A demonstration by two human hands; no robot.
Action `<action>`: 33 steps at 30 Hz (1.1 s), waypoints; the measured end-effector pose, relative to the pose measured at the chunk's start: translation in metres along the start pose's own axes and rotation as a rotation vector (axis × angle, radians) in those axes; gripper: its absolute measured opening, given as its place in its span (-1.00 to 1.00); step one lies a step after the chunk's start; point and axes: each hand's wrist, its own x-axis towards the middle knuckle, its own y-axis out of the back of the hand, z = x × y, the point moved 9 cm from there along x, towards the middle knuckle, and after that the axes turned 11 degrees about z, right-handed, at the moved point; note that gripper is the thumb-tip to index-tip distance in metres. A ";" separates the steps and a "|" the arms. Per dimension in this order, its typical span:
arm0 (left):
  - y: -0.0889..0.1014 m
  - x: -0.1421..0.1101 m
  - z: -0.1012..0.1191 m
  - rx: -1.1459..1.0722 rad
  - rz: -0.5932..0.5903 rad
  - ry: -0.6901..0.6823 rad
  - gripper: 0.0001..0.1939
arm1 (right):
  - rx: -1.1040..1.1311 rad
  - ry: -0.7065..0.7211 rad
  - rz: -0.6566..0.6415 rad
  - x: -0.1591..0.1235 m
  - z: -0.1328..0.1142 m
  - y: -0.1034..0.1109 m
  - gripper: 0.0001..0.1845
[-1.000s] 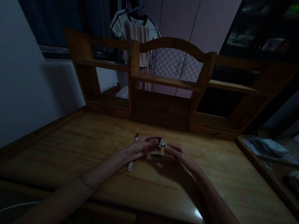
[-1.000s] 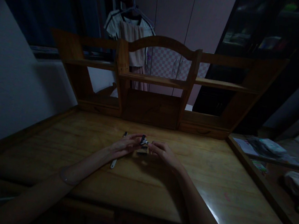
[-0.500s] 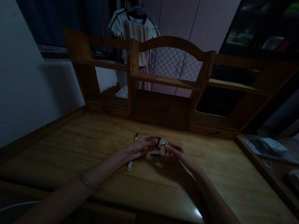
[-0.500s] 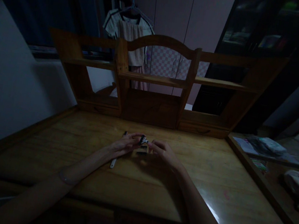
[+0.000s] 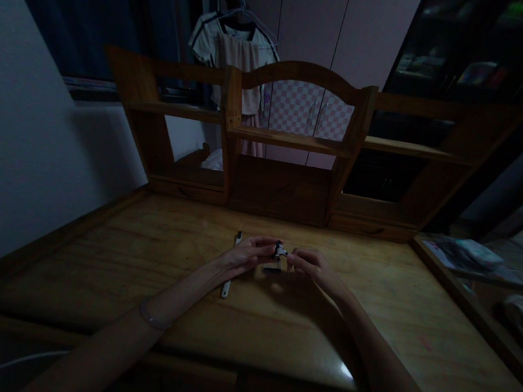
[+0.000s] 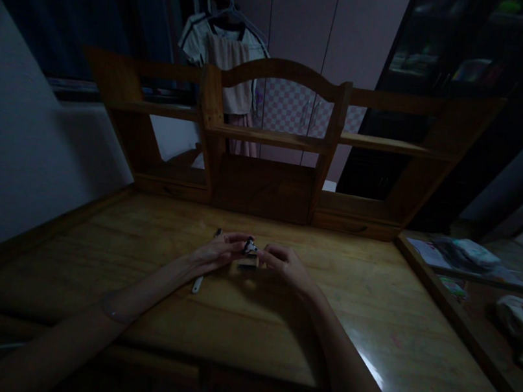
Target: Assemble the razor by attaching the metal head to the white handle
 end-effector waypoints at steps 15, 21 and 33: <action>-0.002 -0.001 0.003 0.029 -0.019 -0.032 -0.67 | 0.002 -0.018 0.040 0.002 0.006 0.001 -0.55; 0.001 0.002 0.003 0.052 0.002 -0.041 -0.65 | -0.029 0.005 0.027 0.003 0.007 0.000 -0.52; 0.004 0.000 0.004 0.078 0.004 -0.029 -0.65 | -0.053 0.020 -0.008 0.005 0.010 -0.002 -0.50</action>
